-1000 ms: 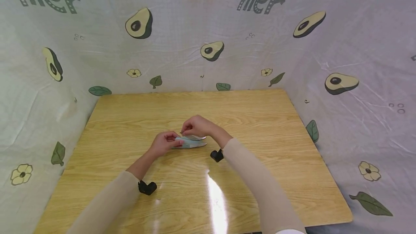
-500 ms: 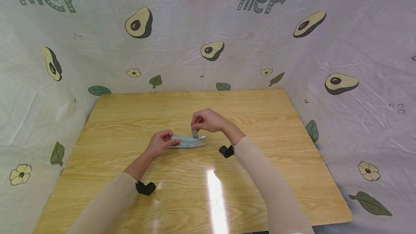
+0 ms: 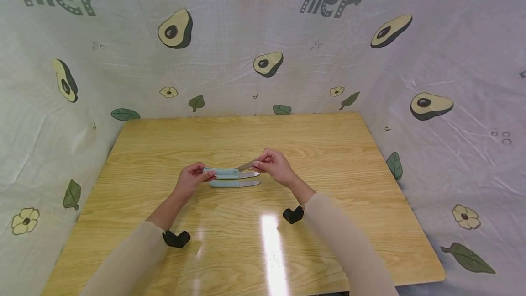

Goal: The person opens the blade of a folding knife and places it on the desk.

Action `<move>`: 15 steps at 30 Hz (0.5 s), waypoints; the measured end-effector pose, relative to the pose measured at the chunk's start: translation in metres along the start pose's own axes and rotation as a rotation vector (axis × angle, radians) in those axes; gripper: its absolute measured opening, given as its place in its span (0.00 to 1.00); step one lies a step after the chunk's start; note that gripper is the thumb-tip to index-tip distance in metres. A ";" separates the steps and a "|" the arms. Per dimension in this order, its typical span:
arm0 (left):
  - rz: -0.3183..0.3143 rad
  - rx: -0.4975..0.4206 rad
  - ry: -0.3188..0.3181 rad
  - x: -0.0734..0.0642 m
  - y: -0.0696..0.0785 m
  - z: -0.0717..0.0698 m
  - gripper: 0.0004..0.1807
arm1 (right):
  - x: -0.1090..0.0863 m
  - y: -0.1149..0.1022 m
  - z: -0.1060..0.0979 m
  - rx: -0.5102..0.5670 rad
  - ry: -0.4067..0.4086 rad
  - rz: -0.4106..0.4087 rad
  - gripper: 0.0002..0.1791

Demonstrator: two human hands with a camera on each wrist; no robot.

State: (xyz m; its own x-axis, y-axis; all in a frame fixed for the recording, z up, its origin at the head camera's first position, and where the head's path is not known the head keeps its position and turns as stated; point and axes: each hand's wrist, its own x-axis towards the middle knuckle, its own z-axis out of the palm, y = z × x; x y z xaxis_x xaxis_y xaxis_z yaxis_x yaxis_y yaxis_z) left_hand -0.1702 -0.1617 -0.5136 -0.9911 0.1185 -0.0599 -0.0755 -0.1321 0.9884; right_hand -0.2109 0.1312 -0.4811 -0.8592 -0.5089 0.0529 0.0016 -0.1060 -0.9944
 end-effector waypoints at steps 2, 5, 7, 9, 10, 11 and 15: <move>0.011 -0.058 0.022 0.000 0.000 0.000 0.06 | -0.003 0.008 0.006 0.100 0.051 -0.027 0.04; 0.039 -0.144 0.050 0.000 -0.001 0.001 0.09 | -0.006 0.016 0.015 0.232 0.112 -0.065 0.06; 0.060 -0.199 0.066 0.001 -0.001 0.003 0.12 | -0.006 0.019 0.021 0.310 0.137 -0.090 0.07; 0.075 -0.238 0.079 0.002 -0.001 0.004 0.14 | -0.006 0.022 0.025 0.369 0.150 -0.108 0.08; 0.081 -0.250 0.085 0.003 -0.001 0.004 0.14 | -0.006 0.022 0.026 0.393 0.153 -0.109 0.08; 0.082 -0.259 0.087 0.003 -0.001 0.004 0.14 | -0.006 0.023 0.027 0.407 0.155 -0.108 0.09; 0.054 -0.237 0.068 0.002 0.001 0.003 0.11 | -0.005 0.026 0.027 0.435 0.186 -0.063 0.07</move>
State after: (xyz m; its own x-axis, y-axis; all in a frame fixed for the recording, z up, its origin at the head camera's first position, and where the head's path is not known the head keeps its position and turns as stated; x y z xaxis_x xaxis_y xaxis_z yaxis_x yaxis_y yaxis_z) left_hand -0.1717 -0.1589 -0.5125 -0.9989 0.0392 -0.0251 -0.0377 -0.3646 0.9304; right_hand -0.1929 0.1084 -0.5045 -0.9414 -0.3328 0.0550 0.1265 -0.4994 -0.8571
